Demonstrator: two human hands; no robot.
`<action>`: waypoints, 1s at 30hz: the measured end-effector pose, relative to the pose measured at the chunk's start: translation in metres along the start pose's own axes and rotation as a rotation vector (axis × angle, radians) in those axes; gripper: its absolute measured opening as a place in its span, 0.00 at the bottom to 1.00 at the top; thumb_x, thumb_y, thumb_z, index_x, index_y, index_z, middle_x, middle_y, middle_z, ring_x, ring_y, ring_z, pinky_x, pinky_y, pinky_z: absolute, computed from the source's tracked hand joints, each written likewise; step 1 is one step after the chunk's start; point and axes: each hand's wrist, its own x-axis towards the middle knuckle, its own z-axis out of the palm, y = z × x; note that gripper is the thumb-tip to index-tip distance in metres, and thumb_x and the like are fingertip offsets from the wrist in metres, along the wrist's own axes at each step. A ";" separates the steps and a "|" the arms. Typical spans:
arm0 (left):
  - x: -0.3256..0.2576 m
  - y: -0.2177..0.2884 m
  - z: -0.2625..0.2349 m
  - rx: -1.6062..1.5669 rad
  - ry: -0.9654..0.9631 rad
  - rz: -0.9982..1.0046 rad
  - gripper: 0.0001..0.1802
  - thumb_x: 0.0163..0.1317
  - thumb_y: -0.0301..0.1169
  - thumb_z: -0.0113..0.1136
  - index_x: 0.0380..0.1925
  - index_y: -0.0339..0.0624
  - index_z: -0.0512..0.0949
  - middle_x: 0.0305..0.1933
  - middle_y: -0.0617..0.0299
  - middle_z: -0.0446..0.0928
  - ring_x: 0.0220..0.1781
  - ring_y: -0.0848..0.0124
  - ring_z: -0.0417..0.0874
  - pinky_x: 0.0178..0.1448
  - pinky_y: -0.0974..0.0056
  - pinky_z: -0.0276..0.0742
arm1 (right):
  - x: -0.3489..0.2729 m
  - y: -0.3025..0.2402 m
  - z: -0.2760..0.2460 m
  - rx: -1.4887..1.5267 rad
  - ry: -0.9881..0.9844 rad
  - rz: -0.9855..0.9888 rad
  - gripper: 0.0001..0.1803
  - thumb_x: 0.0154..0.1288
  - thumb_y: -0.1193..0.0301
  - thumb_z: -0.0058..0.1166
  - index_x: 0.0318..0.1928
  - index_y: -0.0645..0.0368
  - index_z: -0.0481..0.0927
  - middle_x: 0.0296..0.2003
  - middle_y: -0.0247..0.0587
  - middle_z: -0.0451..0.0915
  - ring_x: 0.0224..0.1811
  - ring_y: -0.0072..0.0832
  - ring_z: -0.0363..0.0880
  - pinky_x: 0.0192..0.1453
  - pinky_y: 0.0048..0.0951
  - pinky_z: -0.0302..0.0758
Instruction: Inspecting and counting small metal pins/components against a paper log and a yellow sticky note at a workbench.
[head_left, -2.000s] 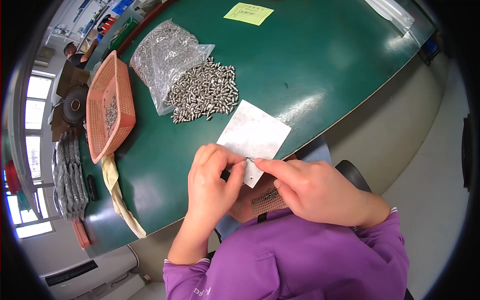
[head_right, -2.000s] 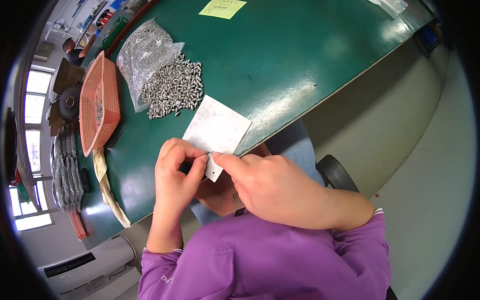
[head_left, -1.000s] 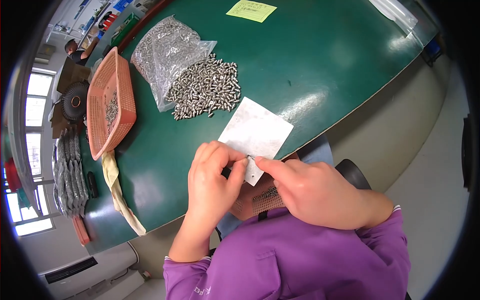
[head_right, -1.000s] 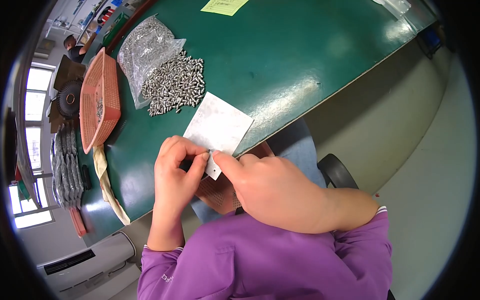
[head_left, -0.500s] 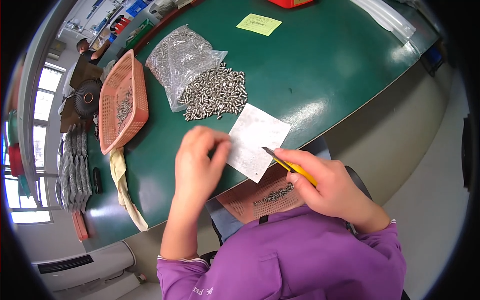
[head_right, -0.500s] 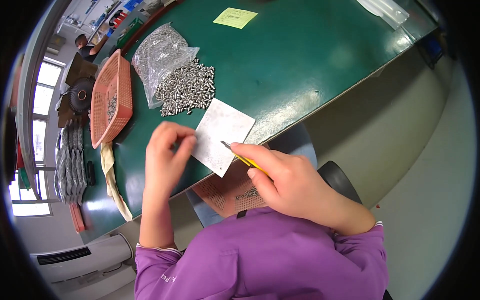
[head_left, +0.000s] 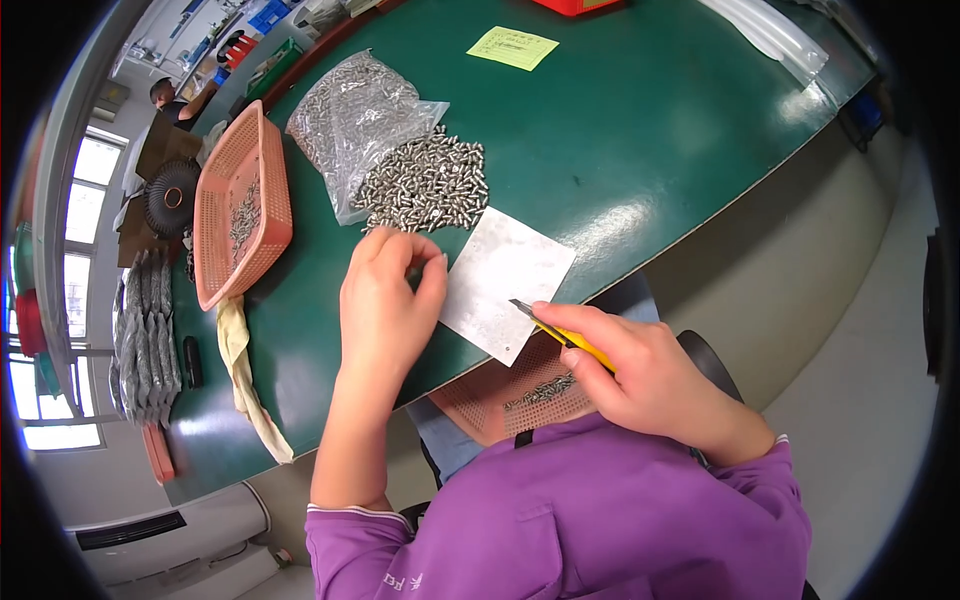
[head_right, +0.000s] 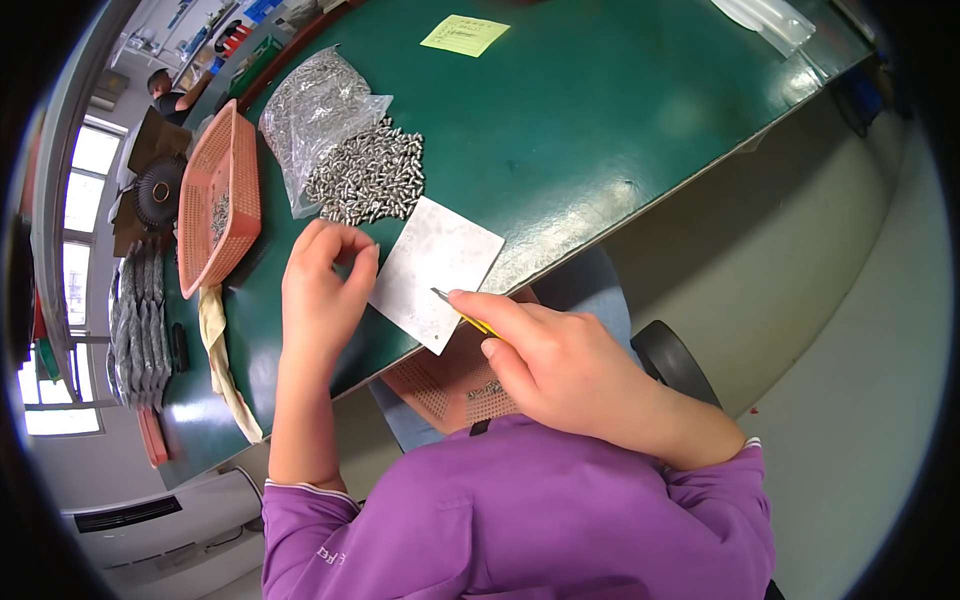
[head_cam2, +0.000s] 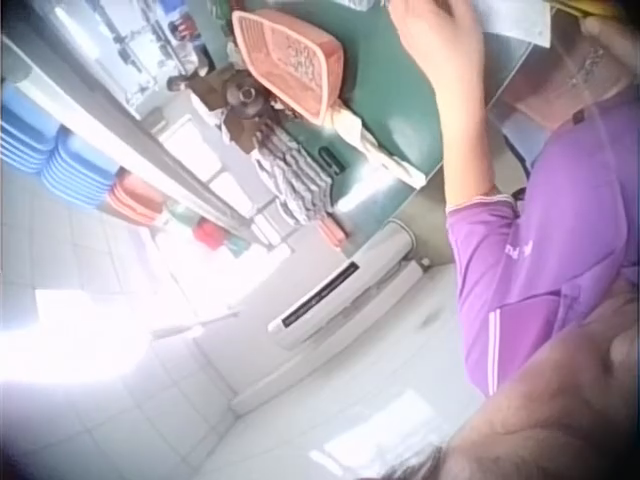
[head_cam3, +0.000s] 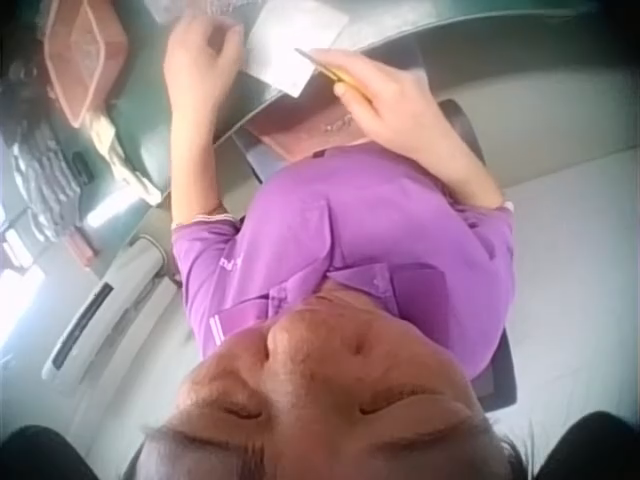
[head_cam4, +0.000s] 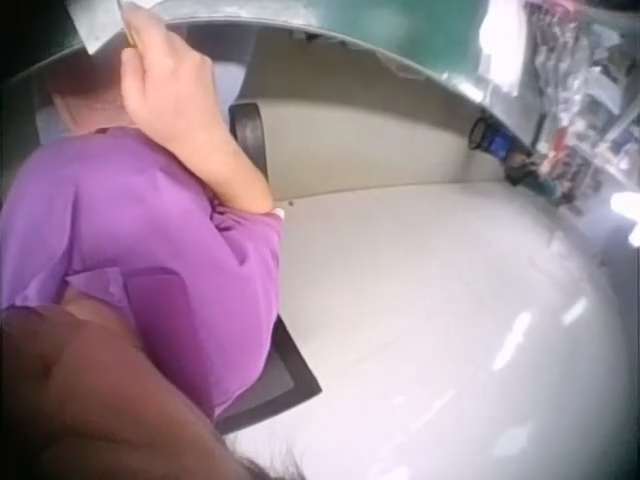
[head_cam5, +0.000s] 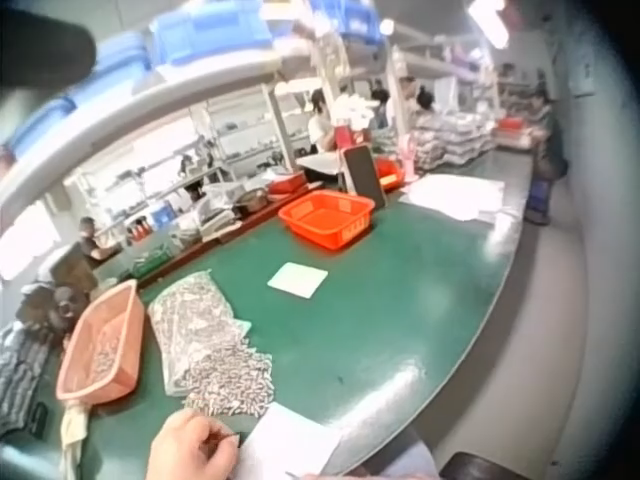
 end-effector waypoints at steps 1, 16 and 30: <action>-0.008 0.010 -0.005 -0.029 -0.031 0.009 0.05 0.56 0.24 0.67 0.29 0.38 0.79 0.33 0.57 0.78 0.38 0.58 0.81 0.43 0.56 0.78 | 0.000 0.001 0.001 -0.009 0.005 -0.001 0.25 0.68 0.77 0.54 0.65 0.55 0.75 0.41 0.49 0.85 0.35 0.45 0.86 0.36 0.42 0.82; -0.050 0.021 0.014 -0.072 -0.008 0.099 0.10 0.51 0.22 0.70 0.27 0.40 0.76 0.33 0.58 0.75 0.36 0.57 0.77 0.40 0.55 0.74 | 0.008 -0.008 0.013 -0.162 -0.082 -0.046 0.25 0.63 0.78 0.55 0.62 0.64 0.75 0.30 0.47 0.81 0.29 0.43 0.84 0.34 0.41 0.83; -0.049 0.020 0.015 -0.117 -0.008 0.099 0.10 0.50 0.20 0.70 0.26 0.39 0.76 0.32 0.57 0.76 0.36 0.55 0.77 0.41 0.54 0.74 | 0.019 -0.021 0.002 -0.292 -0.203 -0.065 0.25 0.59 0.78 0.57 0.59 0.71 0.75 0.29 0.45 0.81 0.28 0.39 0.83 0.35 0.37 0.83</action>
